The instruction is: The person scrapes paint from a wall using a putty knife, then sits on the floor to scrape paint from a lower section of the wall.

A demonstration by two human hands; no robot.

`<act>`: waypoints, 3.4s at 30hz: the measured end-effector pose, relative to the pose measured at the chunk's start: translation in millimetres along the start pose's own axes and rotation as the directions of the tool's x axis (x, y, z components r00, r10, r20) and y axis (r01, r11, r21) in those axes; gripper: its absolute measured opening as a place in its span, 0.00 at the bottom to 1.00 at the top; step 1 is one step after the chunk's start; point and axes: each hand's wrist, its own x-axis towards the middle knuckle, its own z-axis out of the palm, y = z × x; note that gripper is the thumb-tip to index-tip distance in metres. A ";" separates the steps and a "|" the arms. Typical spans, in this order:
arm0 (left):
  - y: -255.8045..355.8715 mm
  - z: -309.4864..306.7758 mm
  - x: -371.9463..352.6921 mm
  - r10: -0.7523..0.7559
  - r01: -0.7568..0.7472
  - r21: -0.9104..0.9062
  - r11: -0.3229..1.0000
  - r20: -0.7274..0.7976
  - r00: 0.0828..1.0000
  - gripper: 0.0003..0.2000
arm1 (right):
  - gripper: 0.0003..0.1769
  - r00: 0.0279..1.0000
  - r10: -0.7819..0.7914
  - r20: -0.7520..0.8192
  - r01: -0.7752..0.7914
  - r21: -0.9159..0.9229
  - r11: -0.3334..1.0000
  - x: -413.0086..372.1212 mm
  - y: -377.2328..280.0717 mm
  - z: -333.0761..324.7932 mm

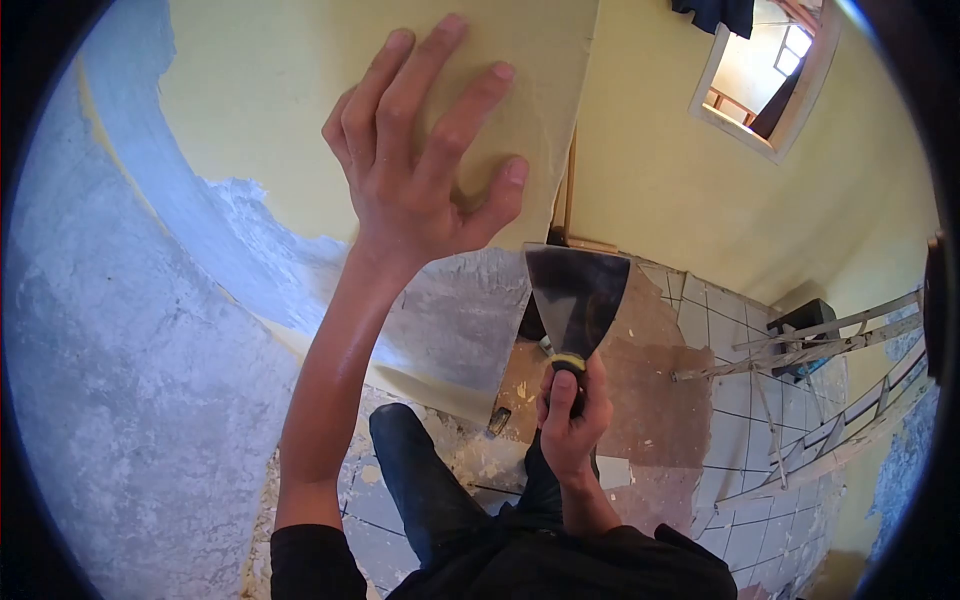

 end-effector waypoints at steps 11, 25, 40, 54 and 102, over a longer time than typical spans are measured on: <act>-1.1 0.4 0.0 -0.004 0.004 -0.004 1.000 0.001 1.000 0.21 | 0.21 1.000 0.026 -0.017 -0.026 -0.010 1.000 -5.7 0.6 -4.7; -0.4 -5.7 0.9 0.049 -0.051 0.029 0.998 0.062 0.997 0.25 | 0.21 0.996 0.083 0.010 -0.084 0.076 0.994 -6.0 -2.7 -3.3; 0.1 -5.5 0.9 0.054 -0.056 0.033 0.998 0.075 0.996 0.25 | 0.20 0.999 0.037 0.004 -0.037 0.017 0.999 -4.2 2.5 4.9; -4.4 0.6 -2.0 0.041 -0.041 -0.005 0.999 -0.026 0.999 0.23 | 0.23 0.994 0.107 0.027 -0.109 0.050 0.993 -0.4 -2.3 0.8; -3.3 -5.8 1.9 0.085 -0.086 0.036 0.996 0.036 0.996 0.25 | 0.22 0.999 0.008 -0.051 -0.012 -0.085 0.996 -4.9 2.9 -2.0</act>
